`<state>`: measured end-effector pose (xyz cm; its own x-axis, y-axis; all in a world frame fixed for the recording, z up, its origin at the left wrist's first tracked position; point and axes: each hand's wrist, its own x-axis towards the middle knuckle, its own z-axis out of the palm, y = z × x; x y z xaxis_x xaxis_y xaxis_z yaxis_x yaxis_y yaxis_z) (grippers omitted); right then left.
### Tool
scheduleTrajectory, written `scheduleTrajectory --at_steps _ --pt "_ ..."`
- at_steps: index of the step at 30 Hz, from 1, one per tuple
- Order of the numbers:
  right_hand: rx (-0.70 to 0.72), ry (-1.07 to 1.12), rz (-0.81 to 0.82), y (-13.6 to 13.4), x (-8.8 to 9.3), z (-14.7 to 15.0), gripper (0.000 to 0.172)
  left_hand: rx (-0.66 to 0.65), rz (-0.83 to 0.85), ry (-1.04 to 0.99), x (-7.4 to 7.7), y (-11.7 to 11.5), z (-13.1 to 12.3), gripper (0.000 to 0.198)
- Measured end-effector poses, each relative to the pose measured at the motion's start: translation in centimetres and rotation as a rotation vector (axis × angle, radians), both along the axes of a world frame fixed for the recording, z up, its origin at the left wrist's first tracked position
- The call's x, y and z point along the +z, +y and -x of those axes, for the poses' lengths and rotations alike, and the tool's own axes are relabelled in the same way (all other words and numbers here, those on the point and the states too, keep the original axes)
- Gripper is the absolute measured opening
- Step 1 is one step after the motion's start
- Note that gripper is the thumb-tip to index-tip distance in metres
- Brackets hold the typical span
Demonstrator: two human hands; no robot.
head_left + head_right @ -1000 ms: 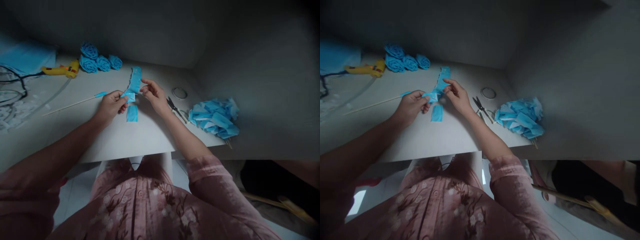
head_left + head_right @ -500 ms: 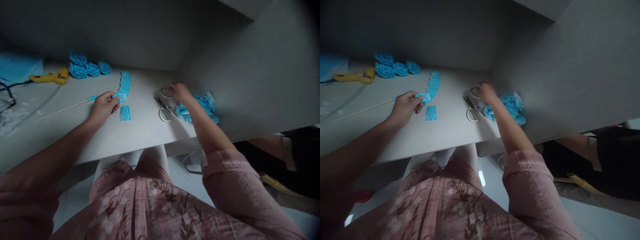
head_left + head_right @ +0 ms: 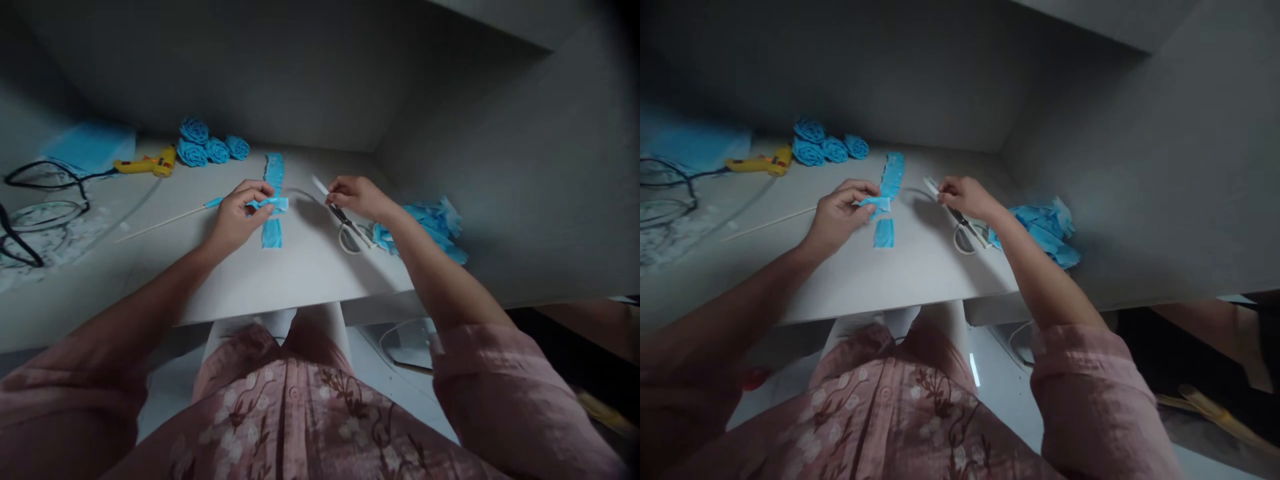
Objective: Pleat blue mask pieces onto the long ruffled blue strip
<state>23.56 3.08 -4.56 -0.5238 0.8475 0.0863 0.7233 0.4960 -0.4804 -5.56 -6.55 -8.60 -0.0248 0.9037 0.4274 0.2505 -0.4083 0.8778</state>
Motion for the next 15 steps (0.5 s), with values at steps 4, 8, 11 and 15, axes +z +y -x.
scheduleTrajectory --at_steps 4,8,11,15 --pt "0.316 0.107 0.009 -3.1 1.7 3.8 0.011 -0.137 -0.064 0.071 0.4 -0.4 0.1 0.018" --pt "0.368 0.095 -0.005 -4.2 2.6 5.4 0.015 -0.242 -0.043 0.052 -0.8 0.3 0.4 0.019" --pt "0.396 0.12 -0.018 -3.7 2.2 5.1 0.018 -0.23 -0.027 0.062 -1.5 0.5 0.4 0.018" --pt "0.368 0.196 -0.215 -3.3 1.0 4.4 0.026 -0.208 -0.048 0.068 -1.7 0.3 0.1 0.017"
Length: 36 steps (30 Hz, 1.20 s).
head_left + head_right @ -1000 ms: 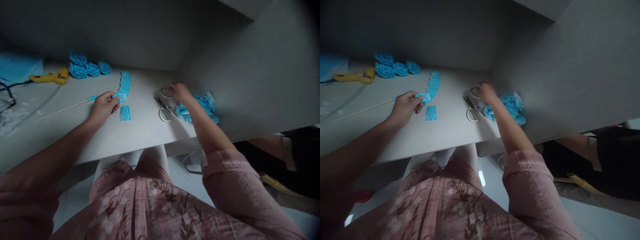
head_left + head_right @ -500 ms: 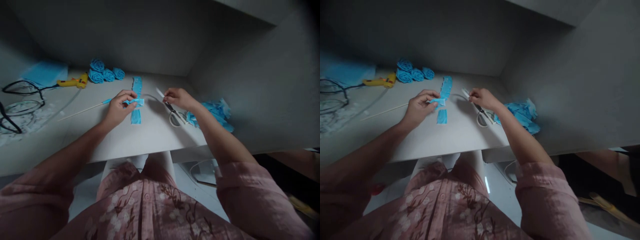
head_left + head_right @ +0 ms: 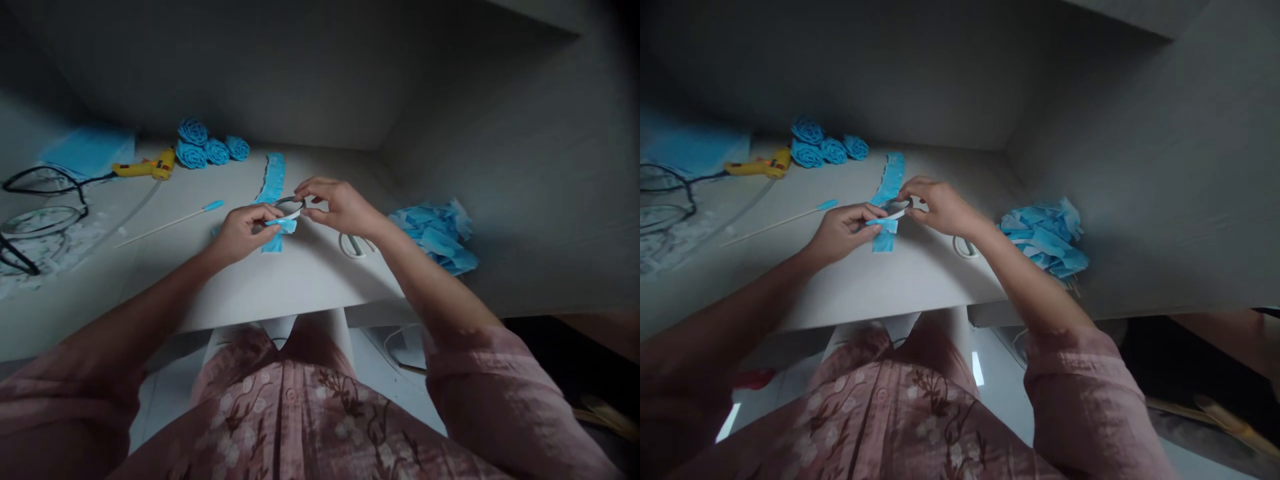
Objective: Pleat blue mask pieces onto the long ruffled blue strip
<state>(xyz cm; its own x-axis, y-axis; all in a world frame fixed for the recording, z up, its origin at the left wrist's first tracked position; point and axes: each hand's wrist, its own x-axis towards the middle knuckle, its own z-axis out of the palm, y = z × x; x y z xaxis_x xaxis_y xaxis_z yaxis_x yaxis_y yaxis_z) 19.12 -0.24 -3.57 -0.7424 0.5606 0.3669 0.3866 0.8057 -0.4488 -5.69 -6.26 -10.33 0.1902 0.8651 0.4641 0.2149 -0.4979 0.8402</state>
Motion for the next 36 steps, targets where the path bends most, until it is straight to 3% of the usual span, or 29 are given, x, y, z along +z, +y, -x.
scheduleTrajectory --at_steps 3,7,10,17,21,24,27,30,32,36 --pt "-0.127 0.022 -0.123 -0.5 -0.7 -0.1 0.033 0.035 -0.03 -0.014 -0.1 -0.2 -0.2 0.014" --pt "-0.142 0.055 -0.088 -1.0 -1.2 0.2 0.037 0.053 -0.086 0.01 -0.2 -0.2 -0.2 0.012" --pt "-0.123 0.175 0.074 -0.5 -1.6 0.3 0.033 0.064 -0.116 0.034 -0.3 0.0 0.1 0.013" --pt "-0.107 0.494 0.622 0.2 -2.0 -1.6 0.031 0.112 -0.13 0.049 -0.7 0.8 0.8 0.013" --pt "-0.164 0.503 0.697 -0.9 -1.5 -4.5 0.039 0.135 -0.118 0.039 -0.7 1.0 1.0 0.014" --pt "-0.333 0.289 0.462 -2.3 -1.0 -6.5 0.042 0.201 -0.12 0.015 -0.9 1.4 1.3 0.015" --pt "-0.631 -0.273 0.117 -4.0 -0.8 -6.7 0.044 0.242 -0.114 -0.045 -1.2 1.7 1.6 0.014" --pt "-0.79 -0.776 0.015 -5.4 -1.5 -5.4 0.047 0.227 -0.063 -0.106 -1.1 1.8 1.5 0.012" --pt "-0.813 -0.887 0.033 -5.7 -2.2 -4.4 0.046 0.205 -0.002 -0.165 -0.8 1.6 1.3 0.013" --pt "-0.88 -0.851 0.012 -4.5 -3.1 -3.7 0.048 0.189 0.14 -0.289 0.0 1.4 0.9 0.021"
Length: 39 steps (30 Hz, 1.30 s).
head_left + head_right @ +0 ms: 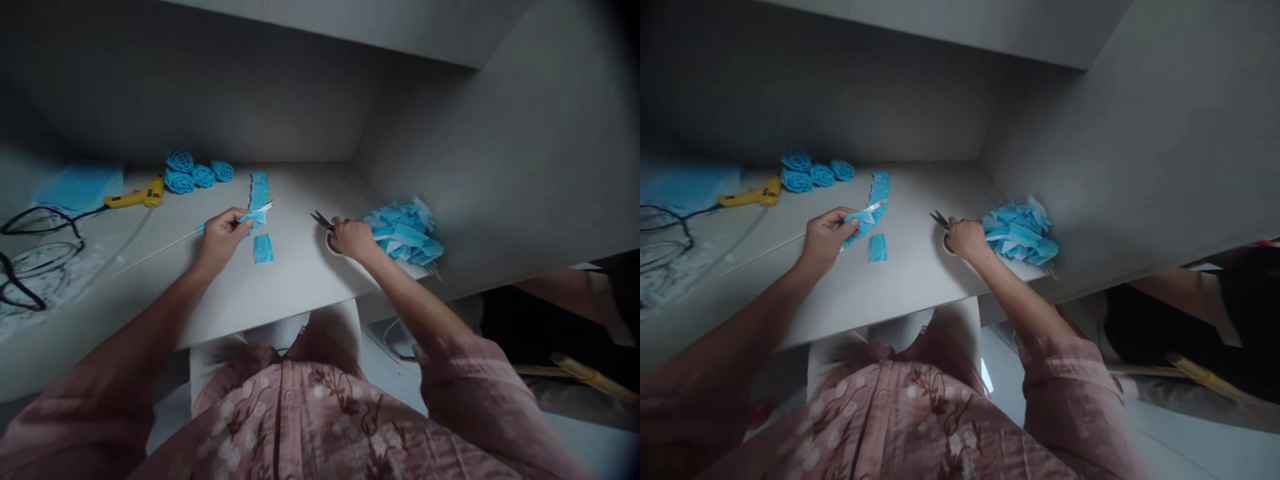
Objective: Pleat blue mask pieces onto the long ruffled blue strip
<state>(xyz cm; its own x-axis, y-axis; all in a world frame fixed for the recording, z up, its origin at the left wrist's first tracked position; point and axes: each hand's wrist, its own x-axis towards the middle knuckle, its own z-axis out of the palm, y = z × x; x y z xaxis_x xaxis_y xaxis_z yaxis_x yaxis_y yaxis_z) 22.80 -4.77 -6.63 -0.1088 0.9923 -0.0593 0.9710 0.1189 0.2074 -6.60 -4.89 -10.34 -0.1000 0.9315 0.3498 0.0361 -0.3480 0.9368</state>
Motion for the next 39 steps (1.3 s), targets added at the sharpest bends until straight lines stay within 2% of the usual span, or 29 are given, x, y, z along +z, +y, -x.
scheduleTrajectory --at_steps 3,7,9,12,15,17,19,21,24,26,29,31,34,39 --pt "-0.011 0.253 -0.04 1.5 0.6 -0.5 0.055 0.013 0.083 -0.109 0.0 0.3 0.1 0.032" --pt "0.084 1.045 0.003 2.7 1.3 -0.6 0.075 0.031 0.141 -0.236 -0.6 1.0 0.5 0.042" --pt "0.174 1.326 0.059 2.8 1.0 0.0 0.087 0.037 0.155 -0.269 -0.8 1.2 0.8 0.044" --pt "0.268 1.427 0.043 2.9 0.1 1.5 0.088 0.059 0.174 -0.286 -0.8 1.3 1.2 0.046" --pt "0.225 1.523 0.019 3.9 -0.6 2.5 0.085 0.088 0.204 -0.287 -0.8 1.3 1.5 0.046" --pt "0.144 1.701 0.095 5.0 -0.6 2.4 0.079 0.097 0.221 -0.282 -0.8 1.3 1.5 0.046" --pt "0.066 1.87 0.248 6.2 -0.2 1.6 0.07 0.105 0.225 -0.275 -0.8 1.3 1.5 0.046" --pt "0.054 1.938 0.301 7.2 0.3 0.5 0.064 0.108 0.223 -0.264 -0.7 1.2 1.4 0.047" --pt "0.138 1.912 0.148 7.9 1.0 -0.4 0.061 0.121 0.222 -0.253 -0.3 0.9 1.1 0.049" --pt "0.168 1.769 0.009 7.6 1.2 -0.2 0.065 0.135 0.225 -0.245 0.1 0.7 1.0 0.047" --pt "0.272 1.276 -0.153 6.0 1.0 1.4 0.068 0.15 0.191 -0.21 0.7 0.4 0.8 0.039" --pt "0.362 0.976 -0.229 4.5 0.7 3.0 0.061 0.161 0.142 -0.169 0.8 0.3 0.8 0.033" --pt "0.395 0.783 -0.2 2.9 0.1 5.2 0.053 0.188 0.072 -0.1 0.6 0.3 0.8 0.026" --pt "0.316 0.696 -0.184 2.8 -0.2 7.4 0.056 0.225 -0.095 0.073 -0.1 0.3 0.6 0.018"
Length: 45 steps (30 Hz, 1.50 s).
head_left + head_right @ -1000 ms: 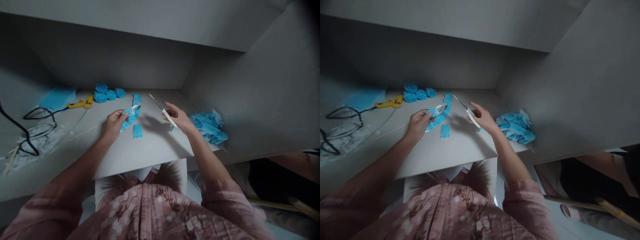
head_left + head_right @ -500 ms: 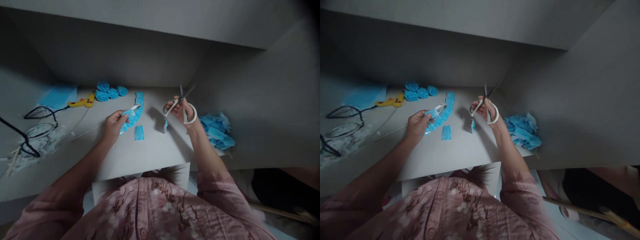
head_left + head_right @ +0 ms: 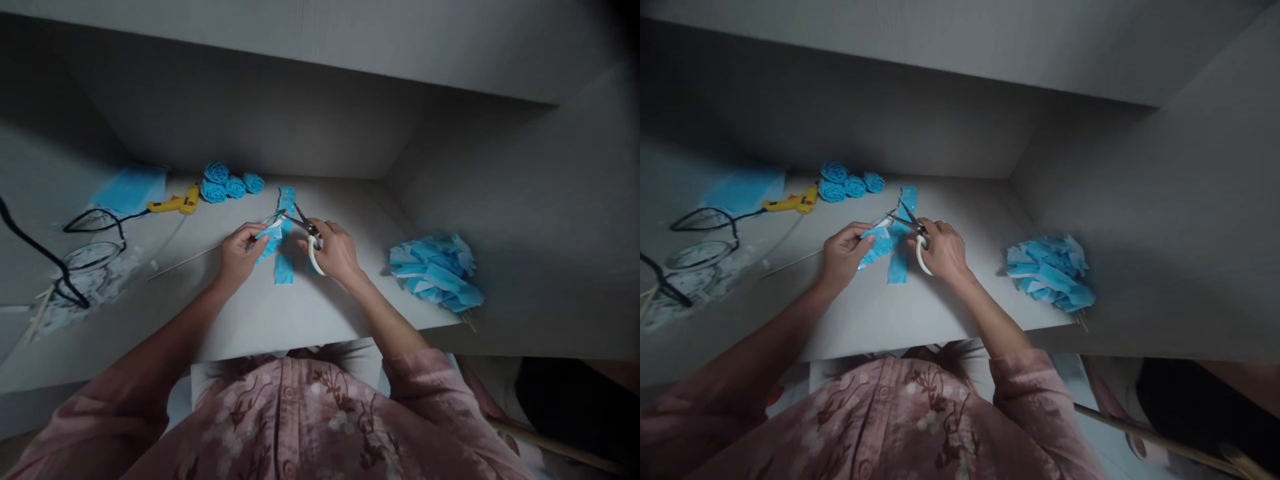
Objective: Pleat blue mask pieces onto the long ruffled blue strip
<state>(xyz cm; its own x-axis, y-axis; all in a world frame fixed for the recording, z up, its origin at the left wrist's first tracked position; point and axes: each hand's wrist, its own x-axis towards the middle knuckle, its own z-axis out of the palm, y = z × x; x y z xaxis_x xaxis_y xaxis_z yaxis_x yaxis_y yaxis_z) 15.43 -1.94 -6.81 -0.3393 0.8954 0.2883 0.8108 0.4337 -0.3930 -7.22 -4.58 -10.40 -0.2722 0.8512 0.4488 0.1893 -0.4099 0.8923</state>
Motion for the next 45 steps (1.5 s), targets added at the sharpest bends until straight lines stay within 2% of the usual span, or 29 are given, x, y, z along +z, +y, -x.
scheduleTrajectory --at_steps 6,12,16,21,24,27,32,36,40,45 --pt "-0.012 -0.008 0.048 0.5 -0.1 0.4 0.056 -0.031 -0.119 0.141 -0.2 -0.4 -0.3 0.012" --pt "0.031 0.041 0.055 1.0 -0.6 0.1 0.053 -0.033 -0.105 0.185 -0.3 -0.4 -0.3 0.013" --pt "0.05 0.23 0.089 1.3 -1.6 0.0 0.057 -0.038 -0.094 0.206 0.0 -0.5 -0.4 0.014" --pt "0.064 0.525 0.175 1.9 -2.9 -0.3 0.07 -0.033 -0.092 0.223 0.0 -0.6 -0.5 0.016" --pt "0.068 0.691 0.26 2.2 -2.9 -0.8 0.073 -0.031 -0.057 0.209 -0.1 -0.5 -0.3 0.016" --pt "0.075 0.754 0.305 2.1 -2.4 -1.5 0.075 -0.011 -0.015 0.173 0.0 -0.4 -0.1 0.015" --pt "0.11 0.634 0.313 2.0 -1.8 -2.0 0.082 0.005 -0.033 0.122 0.3 -0.6 0.0 0.013" --pt "0.183 0.502 0.177 1.9 -2.4 -1.9 0.086 0.001 -0.031 0.106 0.2 -0.7 0.1 0.014" --pt "0.168 0.348 0.087 1.9 -3.1 -1.8 0.077 -0.005 -0.048 0.098 -0.1 -0.6 0.1 0.013" --pt "0.118 0.311 0.138 1.7 -3.2 -1.5 0.069 -0.044 -0.088 0.122 -0.2 -0.7 -0.1 0.011"
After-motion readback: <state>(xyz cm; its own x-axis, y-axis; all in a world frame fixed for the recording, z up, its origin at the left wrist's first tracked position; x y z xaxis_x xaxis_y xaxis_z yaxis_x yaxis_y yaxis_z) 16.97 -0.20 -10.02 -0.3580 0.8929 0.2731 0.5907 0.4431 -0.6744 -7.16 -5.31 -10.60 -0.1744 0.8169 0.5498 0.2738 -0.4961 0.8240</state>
